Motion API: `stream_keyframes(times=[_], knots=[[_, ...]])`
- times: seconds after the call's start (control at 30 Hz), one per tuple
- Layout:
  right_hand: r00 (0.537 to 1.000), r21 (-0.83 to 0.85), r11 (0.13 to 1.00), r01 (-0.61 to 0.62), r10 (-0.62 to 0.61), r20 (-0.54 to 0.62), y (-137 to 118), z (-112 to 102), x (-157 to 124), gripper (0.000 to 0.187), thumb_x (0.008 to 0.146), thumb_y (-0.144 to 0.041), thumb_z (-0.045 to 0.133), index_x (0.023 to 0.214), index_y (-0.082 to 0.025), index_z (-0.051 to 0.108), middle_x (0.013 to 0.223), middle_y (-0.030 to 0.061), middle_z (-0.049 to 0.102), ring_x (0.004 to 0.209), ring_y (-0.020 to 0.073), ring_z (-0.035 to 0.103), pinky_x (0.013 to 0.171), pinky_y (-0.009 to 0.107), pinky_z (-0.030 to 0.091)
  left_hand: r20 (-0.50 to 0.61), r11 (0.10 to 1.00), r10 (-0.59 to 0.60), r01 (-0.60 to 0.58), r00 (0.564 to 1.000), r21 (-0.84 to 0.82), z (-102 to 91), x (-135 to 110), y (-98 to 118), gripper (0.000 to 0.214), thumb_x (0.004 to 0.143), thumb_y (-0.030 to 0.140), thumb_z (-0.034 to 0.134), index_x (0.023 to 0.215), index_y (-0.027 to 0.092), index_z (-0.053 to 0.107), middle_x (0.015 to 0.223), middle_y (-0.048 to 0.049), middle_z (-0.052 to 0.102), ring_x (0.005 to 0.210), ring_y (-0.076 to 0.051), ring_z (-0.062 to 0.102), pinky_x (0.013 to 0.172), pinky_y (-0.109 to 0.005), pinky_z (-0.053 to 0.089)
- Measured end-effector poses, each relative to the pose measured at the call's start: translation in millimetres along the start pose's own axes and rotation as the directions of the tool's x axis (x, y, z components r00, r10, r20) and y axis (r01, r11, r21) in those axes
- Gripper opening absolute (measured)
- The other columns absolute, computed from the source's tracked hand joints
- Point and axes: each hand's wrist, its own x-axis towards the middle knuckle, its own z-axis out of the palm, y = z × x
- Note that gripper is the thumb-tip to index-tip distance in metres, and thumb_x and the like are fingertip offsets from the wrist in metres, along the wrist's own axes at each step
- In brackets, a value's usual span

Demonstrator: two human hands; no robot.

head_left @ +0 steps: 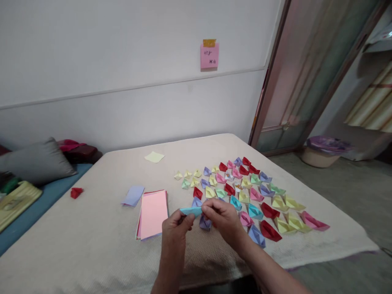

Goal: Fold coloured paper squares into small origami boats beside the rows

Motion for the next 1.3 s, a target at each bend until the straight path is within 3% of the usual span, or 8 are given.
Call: stream_keyframes(times=[0.2, 0.43, 0.57, 0.63, 0.7, 0.77, 0.87, 1.3], knots=[[0.984, -0.173, 0.973, 0.154, -0.166, -0.062, 1.4, 3.0, -3.7, 0.025, 0.086, -0.026, 0.050, 0.062, -0.019, 0.052, 0.057, -0.0024, 0.051, 0.054, 0.0115, 0.046, 0.053, 0.022, 0.037, 0.012, 1.000, -0.009, 0.009, 1.000, 0.005, 2.8, -1.6, 1.3, 0.020, 0.075, 0.032, 0.065, 0.063, 0.016, 0.063, 0.055, 0.0033, 0.051, 0.058, -0.013, 0.045, 0.057, -0.024, 0.035], [0.993, -0.123, 0.986, 0.114, -0.110, 0.035, 6.2, 2.4, -2.9, 0.020, 0.086, -0.029, 0.052, 0.069, -0.019, 0.056, 0.058, -0.0024, 0.052, 0.053, 0.0122, 0.048, 0.052, 0.022, 0.038, 0.013, 0.998, 0.020, -0.020, 1.000, 0.057, 2.7, -2.7, 6.8, 0.024, 0.074, 0.035, 0.066, 0.060, 0.017, 0.060, 0.052, 0.0037, 0.049, 0.054, -0.012, 0.044, 0.053, -0.023, 0.034], [0.989, -0.186, 0.973, 0.139, -0.145, -0.018, 7.9, 2.9, -2.1, 0.025, 0.087, -0.027, 0.050, 0.063, -0.019, 0.054, 0.056, -0.0021, 0.051, 0.054, 0.0124, 0.048, 0.053, 0.023, 0.038, 0.037, 0.999, 0.036, -0.037, 0.999, 0.027, 6.7, -4.9, 10.6, 0.019, 0.073, 0.030, 0.066, 0.062, 0.016, 0.059, 0.054, 0.0036, 0.052, 0.055, -0.012, 0.045, 0.053, -0.022, 0.035], [0.990, -0.176, 0.976, 0.131, -0.137, -0.025, 8.4, 3.1, -1.9, 0.019, 0.085, -0.026, 0.053, 0.068, -0.019, 0.057, 0.060, -0.0016, 0.054, 0.055, 0.0127, 0.049, 0.053, 0.023, 0.040, 0.037, 0.999, 0.034, -0.035, 0.999, 0.016, 7.7, -5.0, 11.2, 0.016, 0.071, 0.027, 0.067, 0.062, 0.016, 0.059, 0.054, 0.0038, 0.052, 0.055, -0.012, 0.044, 0.053, -0.021, 0.035], [0.985, -0.169, 0.972, 0.162, -0.170, -0.032, 8.3, 3.1, -2.1, 0.006, 0.083, -0.024, 0.057, 0.081, -0.020, 0.060, 0.072, 0.0011, 0.060, 0.064, 0.0148, 0.054, 0.059, 0.024, 0.044, 0.019, 0.999, 0.032, -0.032, 0.999, 0.023, 7.4, -4.6, 11.1, 0.017, 0.071, 0.027, 0.067, 0.061, 0.016, 0.058, 0.054, 0.0040, 0.052, 0.055, -0.012, 0.044, 0.053, -0.021, 0.035], [0.964, -0.172, 0.952, 0.253, -0.263, -0.037, 7.4, 3.0, -2.7, 0.012, 0.081, -0.021, 0.060, 0.093, -0.021, 0.059, 0.090, 0.0055, 0.063, 0.083, 0.0191, 0.058, 0.073, 0.029, 0.047, 0.007, 0.998, 0.037, -0.038, 0.999, 0.043, 6.3, -4.2, 10.7, 0.018, 0.072, 0.029, 0.067, 0.062, 0.016, 0.059, 0.054, 0.0042, 0.051, 0.055, -0.012, 0.043, 0.053, -0.021, 0.034], [0.930, -0.176, 0.915, 0.363, -0.368, 0.008, 5.2, 3.4, -4.2, 0.011, 0.082, -0.018, 0.058, 0.092, -0.023, 0.058, 0.106, 0.0087, 0.060, 0.104, 0.0236, 0.054, 0.089, 0.038, 0.044, 0.005, 0.995, 0.062, -0.062, 0.998, 0.083, 5.4, -4.6, 10.3, 0.017, 0.073, 0.031, 0.067, 0.066, 0.017, 0.062, 0.055, 0.0049, 0.048, 0.055, -0.011, 0.041, 0.052, -0.021, 0.033], [0.954, -0.118, 0.948, 0.297, -0.289, 0.081, 5.8, 1.3, -2.7, 0.019, 0.075, -0.007, 0.063, 0.079, -0.022, 0.052, 0.108, 0.0066, 0.058, 0.108, 0.0223, 0.052, 0.091, 0.034, 0.041, 0.082, 0.955, 0.149, -0.165, 0.985, 0.245, 4.3, -5.5, 6.2, 0.019, 0.078, 0.027, 0.063, 0.063, 0.018, 0.056, 0.055, 0.0051, 0.045, 0.056, -0.011, 0.038, 0.052, -0.021, 0.028]])
